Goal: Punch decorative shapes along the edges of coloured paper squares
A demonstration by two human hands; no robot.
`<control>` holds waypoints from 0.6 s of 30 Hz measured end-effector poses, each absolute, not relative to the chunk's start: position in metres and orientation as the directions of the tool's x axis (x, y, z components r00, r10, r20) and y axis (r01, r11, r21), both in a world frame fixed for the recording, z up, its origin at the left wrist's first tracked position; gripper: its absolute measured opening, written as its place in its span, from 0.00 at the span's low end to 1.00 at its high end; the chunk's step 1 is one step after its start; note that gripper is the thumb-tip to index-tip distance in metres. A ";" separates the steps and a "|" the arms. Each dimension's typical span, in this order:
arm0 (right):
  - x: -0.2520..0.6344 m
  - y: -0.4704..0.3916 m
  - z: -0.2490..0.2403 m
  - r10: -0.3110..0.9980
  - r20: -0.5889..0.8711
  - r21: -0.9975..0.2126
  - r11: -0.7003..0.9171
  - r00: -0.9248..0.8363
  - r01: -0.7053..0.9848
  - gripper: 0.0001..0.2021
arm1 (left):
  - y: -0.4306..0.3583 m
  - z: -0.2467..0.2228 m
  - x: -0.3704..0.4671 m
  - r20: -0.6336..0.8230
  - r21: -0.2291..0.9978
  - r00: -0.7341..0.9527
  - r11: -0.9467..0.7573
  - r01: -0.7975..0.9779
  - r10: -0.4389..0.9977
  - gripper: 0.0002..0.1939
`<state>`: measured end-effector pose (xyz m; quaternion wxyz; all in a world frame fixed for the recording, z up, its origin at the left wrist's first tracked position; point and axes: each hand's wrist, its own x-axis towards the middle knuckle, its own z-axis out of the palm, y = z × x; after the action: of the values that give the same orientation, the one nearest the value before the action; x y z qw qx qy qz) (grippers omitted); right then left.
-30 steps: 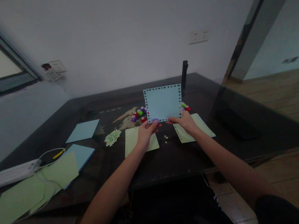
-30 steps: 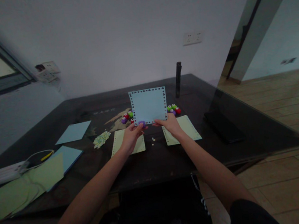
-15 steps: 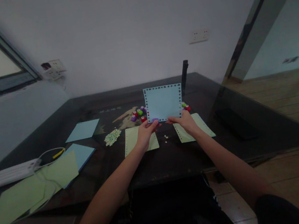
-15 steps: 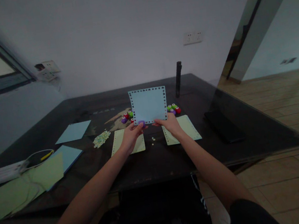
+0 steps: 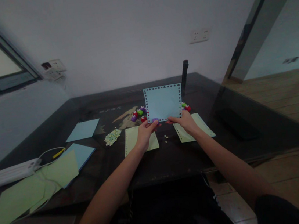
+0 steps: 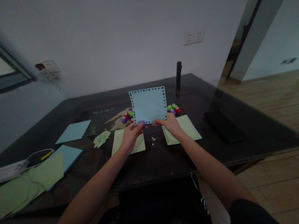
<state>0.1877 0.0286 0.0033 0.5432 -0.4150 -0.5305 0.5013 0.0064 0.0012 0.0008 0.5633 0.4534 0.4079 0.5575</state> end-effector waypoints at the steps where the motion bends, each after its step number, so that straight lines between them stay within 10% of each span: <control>1: 0.188 0.028 0.004 0.986 0.157 -0.983 0.150 -0.064 -0.107 0.15 | 0.001 0.001 0.006 0.049 0.965 0.045 -0.035 -0.260 0.998 0.17; 18: 0.187 0.025 0.007 0.986 0.154 -0.982 0.146 -0.058 -0.119 0.17 | 0.000 0.002 0.007 0.059 0.971 0.021 -0.053 -0.234 0.998 0.18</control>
<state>0.1867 0.0254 0.0073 0.5472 -0.4144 -0.5230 0.5053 0.0072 0.0002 0.0019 0.5478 0.4587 0.4165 0.5622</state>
